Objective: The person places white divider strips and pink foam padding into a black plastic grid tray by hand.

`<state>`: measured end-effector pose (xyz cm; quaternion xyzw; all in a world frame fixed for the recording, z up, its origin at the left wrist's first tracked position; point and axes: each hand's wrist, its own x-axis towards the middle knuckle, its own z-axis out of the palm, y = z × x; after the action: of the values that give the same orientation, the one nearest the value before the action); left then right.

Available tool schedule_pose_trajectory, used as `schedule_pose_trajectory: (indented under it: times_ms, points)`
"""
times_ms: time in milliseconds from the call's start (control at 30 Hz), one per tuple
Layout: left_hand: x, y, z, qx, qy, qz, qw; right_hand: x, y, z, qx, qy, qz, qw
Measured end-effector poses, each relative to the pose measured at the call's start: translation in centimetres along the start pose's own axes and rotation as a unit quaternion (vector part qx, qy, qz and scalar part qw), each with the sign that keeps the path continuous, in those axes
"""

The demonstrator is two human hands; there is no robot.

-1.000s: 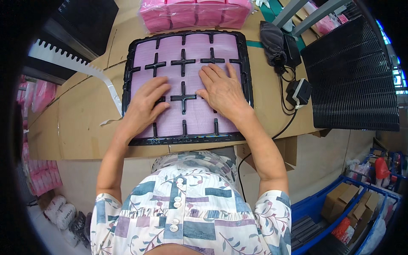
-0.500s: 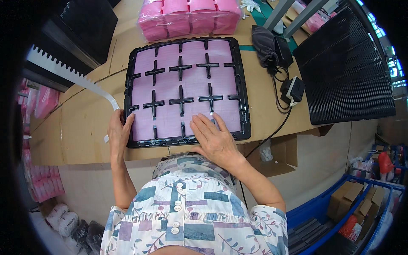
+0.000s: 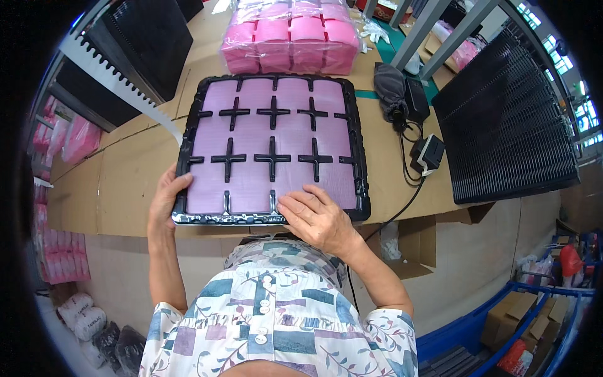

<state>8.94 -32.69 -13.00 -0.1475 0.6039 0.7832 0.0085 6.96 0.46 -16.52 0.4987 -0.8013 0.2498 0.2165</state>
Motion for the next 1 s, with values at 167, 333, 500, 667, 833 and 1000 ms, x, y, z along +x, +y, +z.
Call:
schedule_pose_trajectory:
  times_ms: [167,333,500,667,833,1000]
  points:
    - [-3.7,-0.4,2.5,-0.006,-0.016,0.059,0.998,-1.1,-2.5,-3.8,-0.116,0.023,-0.001,0.993]
    - [-5.5,-0.7,4.6,-0.107,-0.067,0.175,0.976,-1.1,-5.6,-9.0,-0.234,0.071,0.009,0.970]
    - [-3.5,4.7,17.2,-0.135,-0.174,0.168,0.961,-0.7,-6.0,-15.4,-0.412,0.148,0.090,0.895]
    - [-1.9,8.0,31.6,-0.226,-0.356,0.121,0.898,1.7,-4.7,-18.7,-0.494,0.125,0.103,0.854]
    - [1.1,8.1,43.9,-0.244,-0.461,0.107,0.846,0.8,1.6,-24.5,-0.520,0.186,0.097,0.828]
    - [1.1,9.4,47.3,-0.230,-0.548,0.014,0.804,0.0,5.0,-30.2,-0.523,0.253,0.097,0.808]
